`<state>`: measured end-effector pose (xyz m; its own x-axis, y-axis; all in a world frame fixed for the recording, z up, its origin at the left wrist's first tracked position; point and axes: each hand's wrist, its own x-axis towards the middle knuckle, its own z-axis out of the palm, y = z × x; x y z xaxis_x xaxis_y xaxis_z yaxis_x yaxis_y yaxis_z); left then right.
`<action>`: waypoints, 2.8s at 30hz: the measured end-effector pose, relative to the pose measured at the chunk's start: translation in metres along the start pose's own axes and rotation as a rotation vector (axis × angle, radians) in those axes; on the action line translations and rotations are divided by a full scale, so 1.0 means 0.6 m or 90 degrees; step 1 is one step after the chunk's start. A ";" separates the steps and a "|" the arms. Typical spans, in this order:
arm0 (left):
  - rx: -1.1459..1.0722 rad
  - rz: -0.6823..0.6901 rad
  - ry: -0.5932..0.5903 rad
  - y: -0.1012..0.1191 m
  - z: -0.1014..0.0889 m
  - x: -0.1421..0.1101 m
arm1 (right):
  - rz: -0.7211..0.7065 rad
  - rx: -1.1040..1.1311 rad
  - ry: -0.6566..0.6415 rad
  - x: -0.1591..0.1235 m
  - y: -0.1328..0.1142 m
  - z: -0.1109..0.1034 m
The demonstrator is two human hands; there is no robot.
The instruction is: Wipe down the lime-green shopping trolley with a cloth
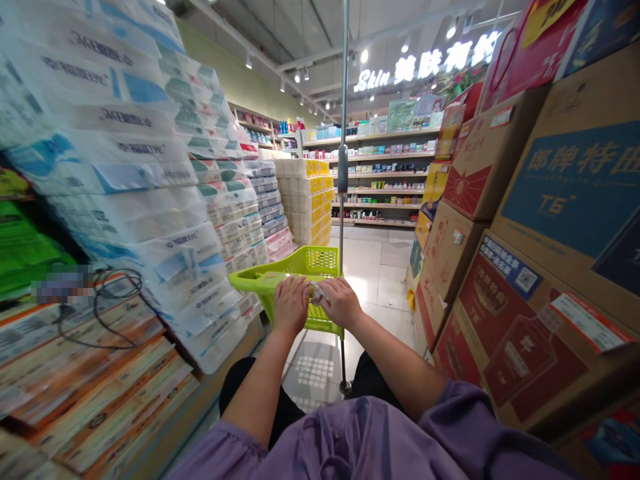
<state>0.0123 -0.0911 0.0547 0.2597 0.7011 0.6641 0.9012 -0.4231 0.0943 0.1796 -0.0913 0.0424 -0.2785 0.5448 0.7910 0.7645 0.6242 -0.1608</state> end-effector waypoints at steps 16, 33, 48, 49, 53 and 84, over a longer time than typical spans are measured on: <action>0.001 -0.036 0.061 -0.035 0.015 -0.005 | 0.092 0.126 0.066 -0.008 0.024 0.021; 0.010 -0.044 0.041 -0.009 0.007 -0.013 | 0.137 0.002 0.030 0.004 -0.004 0.015; 0.047 -0.157 0.146 -0.068 -0.005 0.006 | 0.008 -0.052 0.045 -0.014 -0.001 0.008; 0.055 -0.167 0.146 -0.077 -0.005 0.006 | 0.024 -0.051 0.050 -0.013 0.001 0.008; 0.055 -0.160 0.128 -0.078 0.002 0.001 | 0.130 -0.073 0.073 -0.002 -0.017 0.022; 0.109 -0.046 0.053 -0.030 -0.044 -0.001 | 0.102 -0.099 -0.059 0.050 -0.041 0.015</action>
<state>-0.0135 -0.0992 0.0720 0.1696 0.6729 0.7200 0.9639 -0.2653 0.0209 0.1474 -0.0852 0.0650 -0.1929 0.6836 0.7039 0.8818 0.4355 -0.1813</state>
